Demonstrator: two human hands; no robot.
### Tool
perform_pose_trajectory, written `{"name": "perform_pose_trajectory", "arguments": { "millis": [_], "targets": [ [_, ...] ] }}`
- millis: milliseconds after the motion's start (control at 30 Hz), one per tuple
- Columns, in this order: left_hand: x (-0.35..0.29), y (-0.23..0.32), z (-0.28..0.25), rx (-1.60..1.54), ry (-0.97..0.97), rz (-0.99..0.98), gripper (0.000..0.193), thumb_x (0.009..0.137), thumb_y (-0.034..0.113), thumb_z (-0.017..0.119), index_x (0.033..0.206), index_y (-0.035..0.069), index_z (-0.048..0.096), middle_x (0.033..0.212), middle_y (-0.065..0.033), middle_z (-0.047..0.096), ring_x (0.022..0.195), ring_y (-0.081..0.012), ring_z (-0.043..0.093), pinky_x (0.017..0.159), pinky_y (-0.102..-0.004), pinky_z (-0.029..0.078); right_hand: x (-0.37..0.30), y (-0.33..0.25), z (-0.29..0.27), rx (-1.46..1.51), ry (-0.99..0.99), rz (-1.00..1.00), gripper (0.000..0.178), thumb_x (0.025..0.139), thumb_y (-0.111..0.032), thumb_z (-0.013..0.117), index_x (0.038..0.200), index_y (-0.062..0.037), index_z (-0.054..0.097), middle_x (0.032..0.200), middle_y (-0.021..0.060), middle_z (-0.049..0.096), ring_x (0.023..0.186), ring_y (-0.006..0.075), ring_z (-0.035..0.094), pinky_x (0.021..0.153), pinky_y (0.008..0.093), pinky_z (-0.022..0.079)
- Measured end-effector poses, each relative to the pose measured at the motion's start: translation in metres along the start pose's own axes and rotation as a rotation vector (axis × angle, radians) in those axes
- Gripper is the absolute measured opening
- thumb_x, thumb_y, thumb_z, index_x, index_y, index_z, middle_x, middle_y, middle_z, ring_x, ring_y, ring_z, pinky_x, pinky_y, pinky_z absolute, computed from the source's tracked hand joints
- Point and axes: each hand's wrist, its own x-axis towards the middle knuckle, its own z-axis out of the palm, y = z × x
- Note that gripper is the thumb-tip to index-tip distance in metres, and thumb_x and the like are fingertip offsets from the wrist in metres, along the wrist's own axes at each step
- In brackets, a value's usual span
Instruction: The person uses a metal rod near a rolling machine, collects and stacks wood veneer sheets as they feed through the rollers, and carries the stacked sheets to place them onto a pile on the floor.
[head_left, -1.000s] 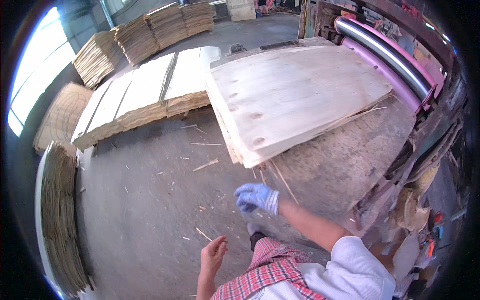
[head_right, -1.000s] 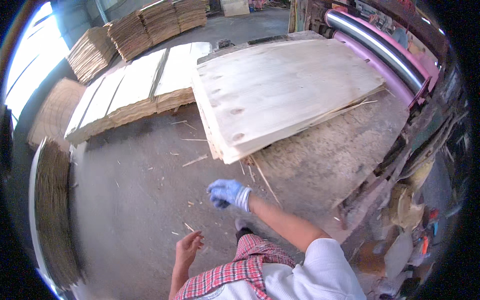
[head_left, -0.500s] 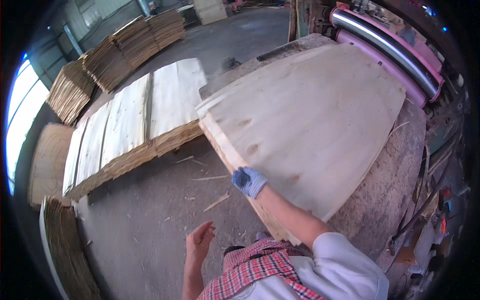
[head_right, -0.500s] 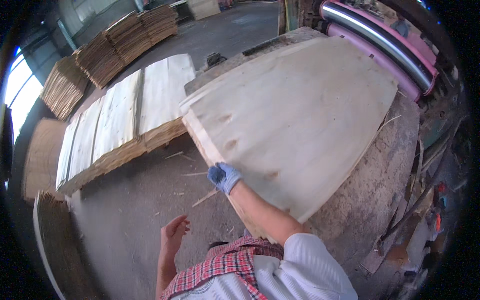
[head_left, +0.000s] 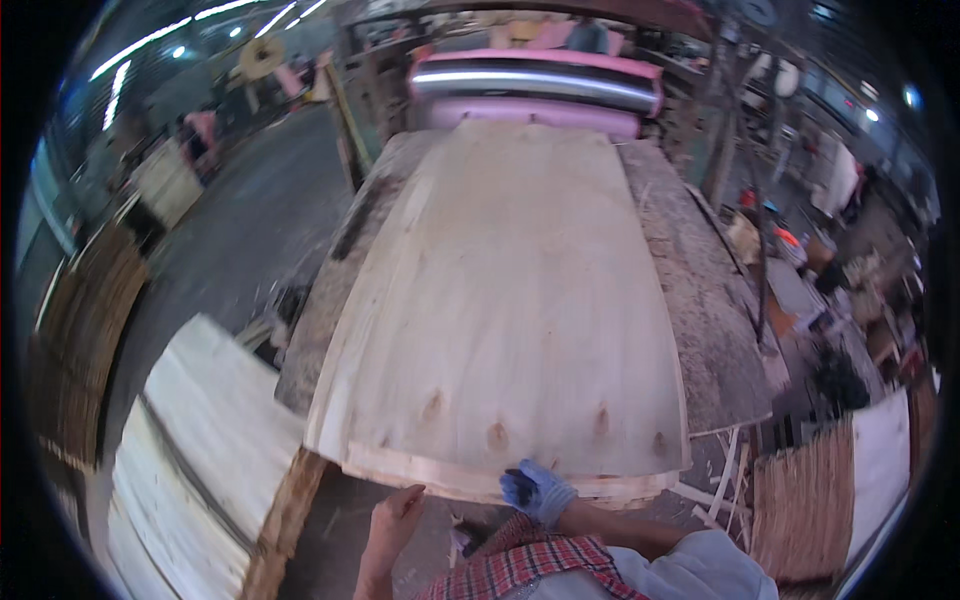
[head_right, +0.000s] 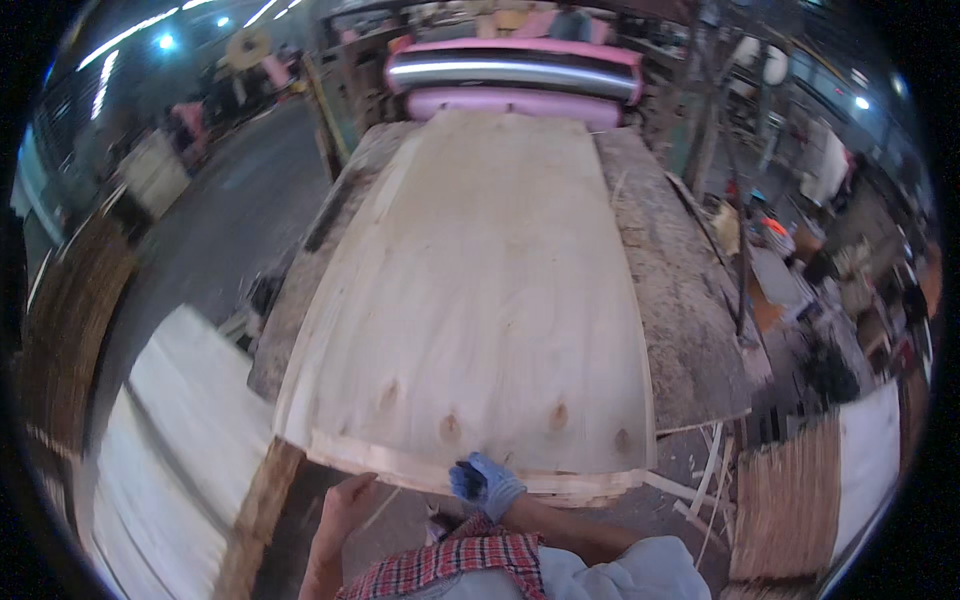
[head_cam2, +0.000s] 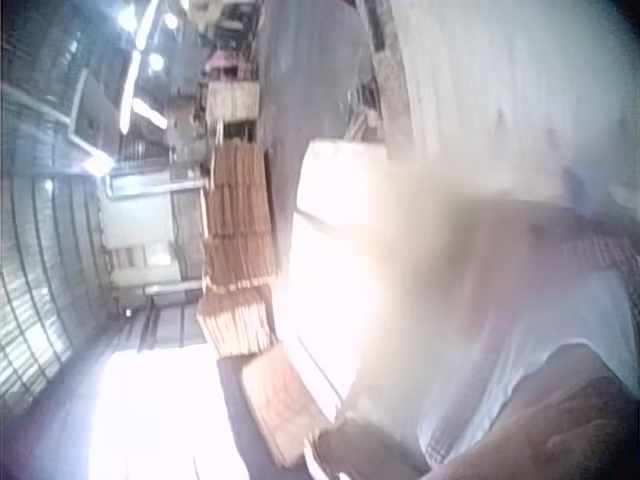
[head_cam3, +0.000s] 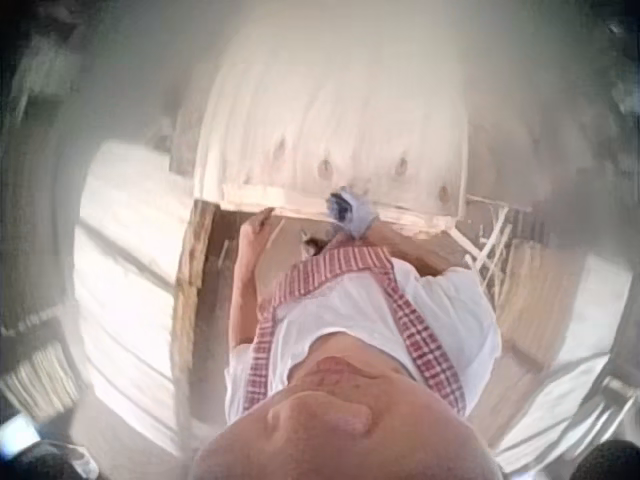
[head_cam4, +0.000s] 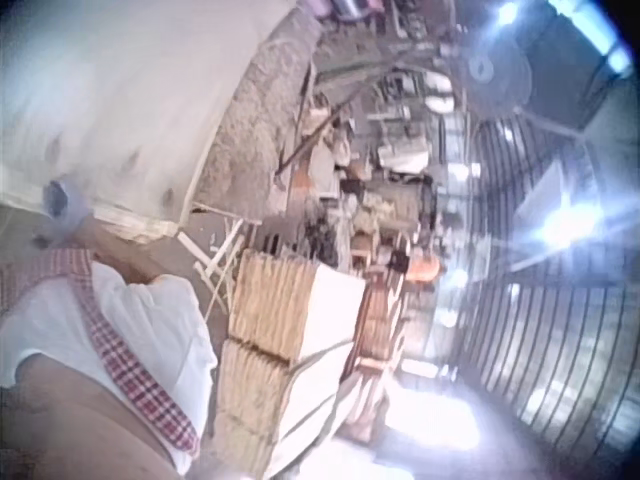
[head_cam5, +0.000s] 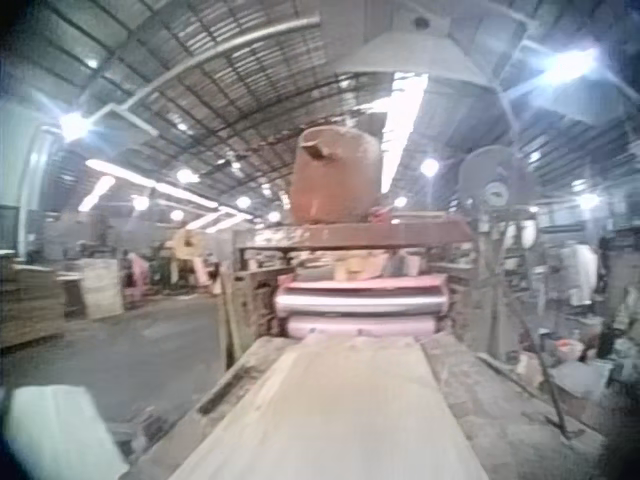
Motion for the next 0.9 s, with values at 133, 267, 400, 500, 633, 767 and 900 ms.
{"name": "perform_pose_trajectory", "arguments": {
  "millis": [133, 267, 400, 500, 633, 767, 900],
  "targets": [
    [0.047, -0.016, -0.022, -0.016, -0.133, -0.030, 0.021, 0.074, 0.013, 0.055, 0.093, 0.006, 0.058, 0.080, -0.0145, 0.059, 0.067, -0.0228, 0.059, 0.059, -0.0293, 0.047, -0.015, -0.008, 0.058, -0.243, 0.049, -0.277, 0.027, 0.079, -0.024, 0.053, 0.087, 0.0014, 0.051, 0.076, 0.0122, 0.056, 0.064, 0.0206, 0.053, 0.056, 0.0317, 0.045],
    [0.095, -0.037, -0.016, -0.094, -0.118, 0.181, 0.022, 0.072, 0.009, 0.055, 0.094, 0.006, 0.057, 0.088, -0.0139, 0.058, 0.075, -0.0247, 0.058, 0.064, -0.0314, 0.047, 0.021, -0.053, 0.088, -0.302, 0.000, -0.588, 0.024, 0.078, -0.026, 0.055, 0.082, -0.0029, 0.052, 0.075, 0.0092, 0.056, 0.064, 0.0192, 0.053, 0.056, 0.0312, 0.045],
    [0.135, -0.064, -0.002, 0.182, 0.020, 0.371, 0.033, 0.068, 0.010, 0.057, 0.100, 0.006, 0.052, 0.101, -0.0149, 0.052, 0.095, -0.0290, 0.049, 0.078, -0.0362, 0.042, 0.094, -0.144, 0.111, -0.111, -0.179, -0.771, 0.015, 0.077, -0.014, 0.053, 0.077, 0.0005, 0.050, 0.072, 0.0110, 0.055, 0.063, 0.0201, 0.054, 0.057, 0.0341, 0.048],
    [0.153, -0.094, 0.001, 0.288, 0.033, 0.318, 0.041, 0.065, 0.011, 0.059, 0.103, 0.003, 0.049, 0.109, -0.0164, 0.047, 0.103, -0.0312, 0.042, 0.085, -0.0385, 0.037, 0.150, -0.218, 0.130, 0.040, -0.213, -0.817, 0.010, 0.077, -0.009, 0.053, 0.078, 0.0005, 0.049, 0.074, 0.0118, 0.055, 0.066, 0.0218, 0.055, 0.059, 0.0356, 0.049],
    [0.153, -0.096, -0.015, 0.406, 0.056, 0.149, 0.044, 0.065, 0.010, 0.058, 0.106, 0.002, 0.045, 0.113, -0.0174, 0.042, 0.107, -0.0322, 0.037, 0.088, -0.0406, 0.032, 0.188, -0.232, 0.142, 0.127, -0.179, -0.830, 0.012, 0.076, -0.007, 0.053, 0.085, -0.0016, 0.049, 0.078, 0.0135, 0.056, 0.071, 0.0246, 0.056, 0.062, 0.0368, 0.050],
    [0.161, -0.092, -0.024, 0.345, 0.145, 0.072, 0.042, 0.066, 0.009, 0.057, 0.105, -0.001, 0.045, 0.113, -0.0219, 0.042, 0.100, -0.0376, 0.042, 0.084, -0.0416, 0.036, 0.163, -0.175, 0.142, -0.115, -0.182, -0.507, 0.020, 0.076, -0.008, 0.055, 0.094, -0.0018, 0.049, 0.085, 0.0141, 0.056, 0.075, 0.0249, 0.057, 0.066, 0.0368, 0.050],
    [0.170, -0.083, -0.039, 0.304, 0.091, 0.098, 0.037, 0.067, 0.008, 0.056, 0.102, -0.002, 0.047, 0.105, -0.0220, 0.047, 0.087, -0.0355, 0.049, 0.074, -0.0385, 0.042, 0.127, -0.087, 0.095, -0.344, -0.248, -0.242, 0.029, 0.077, -0.012, 0.054, 0.103, -0.0009, 0.047, 0.091, 0.0139, 0.055, 0.078, 0.0248, 0.056, 0.069, 0.0374, 0.049]
  ]
}}
